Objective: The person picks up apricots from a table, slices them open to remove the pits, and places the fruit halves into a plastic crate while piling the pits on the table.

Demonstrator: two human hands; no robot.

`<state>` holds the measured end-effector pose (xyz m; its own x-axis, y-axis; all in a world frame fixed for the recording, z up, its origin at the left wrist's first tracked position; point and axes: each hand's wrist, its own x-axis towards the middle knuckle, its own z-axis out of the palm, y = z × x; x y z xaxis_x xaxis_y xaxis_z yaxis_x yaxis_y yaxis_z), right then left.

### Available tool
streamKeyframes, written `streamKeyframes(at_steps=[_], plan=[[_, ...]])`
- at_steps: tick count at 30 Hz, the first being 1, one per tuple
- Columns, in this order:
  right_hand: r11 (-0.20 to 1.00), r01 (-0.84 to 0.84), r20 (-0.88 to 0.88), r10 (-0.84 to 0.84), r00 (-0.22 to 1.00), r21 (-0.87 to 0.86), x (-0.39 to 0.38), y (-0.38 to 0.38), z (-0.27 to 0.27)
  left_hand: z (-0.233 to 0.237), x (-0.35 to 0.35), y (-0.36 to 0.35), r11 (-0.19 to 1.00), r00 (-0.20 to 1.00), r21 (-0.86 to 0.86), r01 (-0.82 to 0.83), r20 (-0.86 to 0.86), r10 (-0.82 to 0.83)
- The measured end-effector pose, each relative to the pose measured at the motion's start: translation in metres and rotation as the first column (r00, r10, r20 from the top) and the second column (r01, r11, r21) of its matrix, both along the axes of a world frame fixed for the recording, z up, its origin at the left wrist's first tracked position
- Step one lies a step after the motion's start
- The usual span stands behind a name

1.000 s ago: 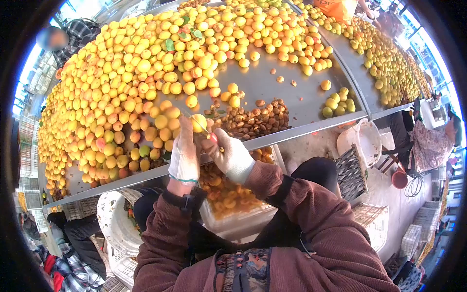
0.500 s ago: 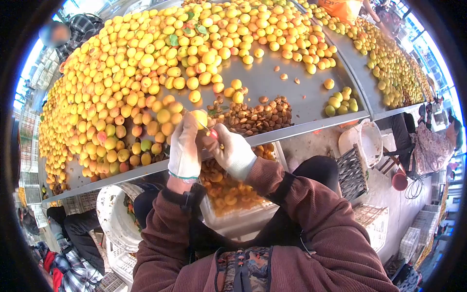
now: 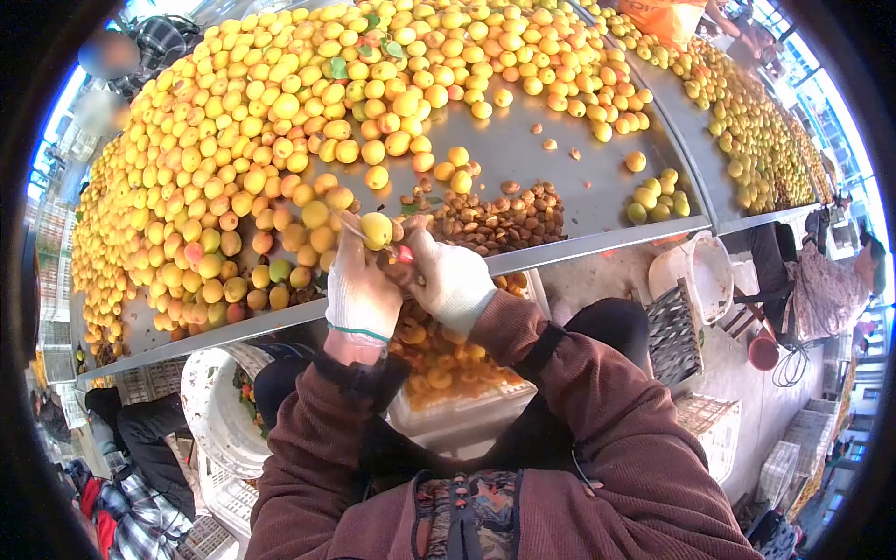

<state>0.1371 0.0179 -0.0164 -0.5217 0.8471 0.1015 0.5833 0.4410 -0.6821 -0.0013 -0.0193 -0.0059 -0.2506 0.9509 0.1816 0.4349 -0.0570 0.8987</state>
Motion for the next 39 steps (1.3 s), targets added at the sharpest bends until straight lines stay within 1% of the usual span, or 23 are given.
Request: streamKeyframes(at_steps=[1,2,3,6,9,11,12,13,14,15,17,21,22,25,26,27,29,30,31,33,36,37,39], plan=[[0.997,-0.03,-0.026,0.032,0.999,0.075,0.003,0.0,-0.001,0.002,0.003,0.005,0.998,0.759,-0.067,0.006,0.65,0.039],[0.987,-0.056,-0.048,0.064,0.997,0.151,0.005,0.0,-0.002,0.004,0.005,0.008,0.992,0.152,-0.113,0.057,0.983,0.104],[0.987,-0.056,-0.047,0.064,0.997,0.153,0.003,0.001,0.003,0.005,0.004,0.007,0.992,0.152,-0.112,0.057,0.983,0.102],[0.986,0.164,-0.506,-0.122,0.854,0.039,0.003,0.006,0.022,0.004,0.009,0.004,0.96,0.424,-0.151,0.238,0.905,0.037],[0.98,0.18,-0.547,-0.195,0.815,-0.08,0.002,0.009,0.02,-0.016,0.034,0.004,1.0,0.75,0.008,0.027,0.661,-0.025],[0.974,0.219,-0.55,-0.215,0.807,-0.059,-0.001,0.007,0.011,-0.02,0.028,0.005,0.99,0.714,-0.128,0.063,0.698,0.045],[0.967,0.252,-0.552,-0.23,0.802,-0.036,-0.003,0.006,0.008,-0.02,0.027,0.005,0.999,0.964,0.046,0.014,0.264,-0.026],[0.967,0.255,-0.554,-0.227,0.801,-0.028,-0.003,0.006,0.007,-0.019,0.028,0.005,0.973,0.97,0.223,0.054,-0.241,0.002],[0.957,0.284,-0.54,-0.272,0.797,-0.063,-0.003,0.006,0.007,-0.017,0.037,0.005,0.985,0.989,0.171,-0.034,0.147,0.008],[0.944,0.315,-0.524,-0.318,0.79,-0.098,-0.004,0.004,0.007,-0.019,0.041,0.005,0.983,0.99,0.179,-0.029,0.144,0.003],[0.92,0.323,-0.567,-0.391,0.725,-0.221,-0.007,0.001,0.004,-0.024,0.047,0.007,0.992,0.861,0.111,-0.065,0.509,-0.001],[0.924,0.326,-0.505,-0.381,0.774,-0.198,-0.002,0.003,0.006,-0.009,0.054,0.005,0.994,0.683,-0.083,-0.068,0.722,0.107],[0.924,0.321,-0.503,-0.383,0.775,-0.209,-0.002,0.003,0.006,-0.014,0.053,0.004,0.996,0.904,0.001,-0.089,0.421,0.08],[0.921,0.353,-0.515,-0.387,0.765,-0.167,-0.005,-0.005,0.018,-0.006,0.056,0.0,0.994,0.846,-0.039,-0.106,0.521,0.111],[0.917,0.36,-0.487,-0.397,0.778,-0.172,-0.005,-0.007,0.025,-0.02,0.058,0.005,0.994,0.507,-0.015,-0.108,0.859,0.069],[0.917,0.363,-0.487,-0.396,0.778,-0.165,-0.005,-0.008,0.025,-0.025,0.056,0.006,0.994,0.505,-0.009,-0.105,0.861,0.061],[0.926,0.377,-0.443,-0.328,0.834,0.024,-0.005,-0.008,0.021,-0.033,0.046,0.006,0.998,0.908,0.042,-0.041,0.418,0.02],[0.927,0.365,-0.432,-0.294,0.852,0.087,-0.004,-0.008,0.019,-0.03,0.042,0.007,1.0,0.878,0.011,-0.014,0.479,0.007],[0.932,0.339,-0.384,-0.27,0.883,0.124,-0.003,-0.007,0.017,-0.027,0.038,0.007,0.996,0.815,-0.091,0.022,0.578,0.035],[0.942,0.25,-0.34,-0.165,0.926,0.224,0.0,-0.005,0.011,-0.018,0.037,0.004,0.909,0.193,-0.388,0.15,0.914,0.358],[0.935,0.099,-0.211,-0.026,0.977,0.341,0.004,-0.004,0.011,-0.051,0.02,-0.008,0.901,0.47,-0.272,0.339,0.878,0.088],[0.936,0.095,-0.205,-0.025,0.978,0.34,0.005,-0.003,0.01,-0.052,0.021,-0.01,0.901,0.465,-0.272,0.339,0.881,0.091],[0.898,-0.077,-0.133,0.149,0.98,0.434,0.009,-0.002,0.005,-0.05,0.022,-0.016,0.873,0.033,-0.287,0.395,0.954,0.298]])
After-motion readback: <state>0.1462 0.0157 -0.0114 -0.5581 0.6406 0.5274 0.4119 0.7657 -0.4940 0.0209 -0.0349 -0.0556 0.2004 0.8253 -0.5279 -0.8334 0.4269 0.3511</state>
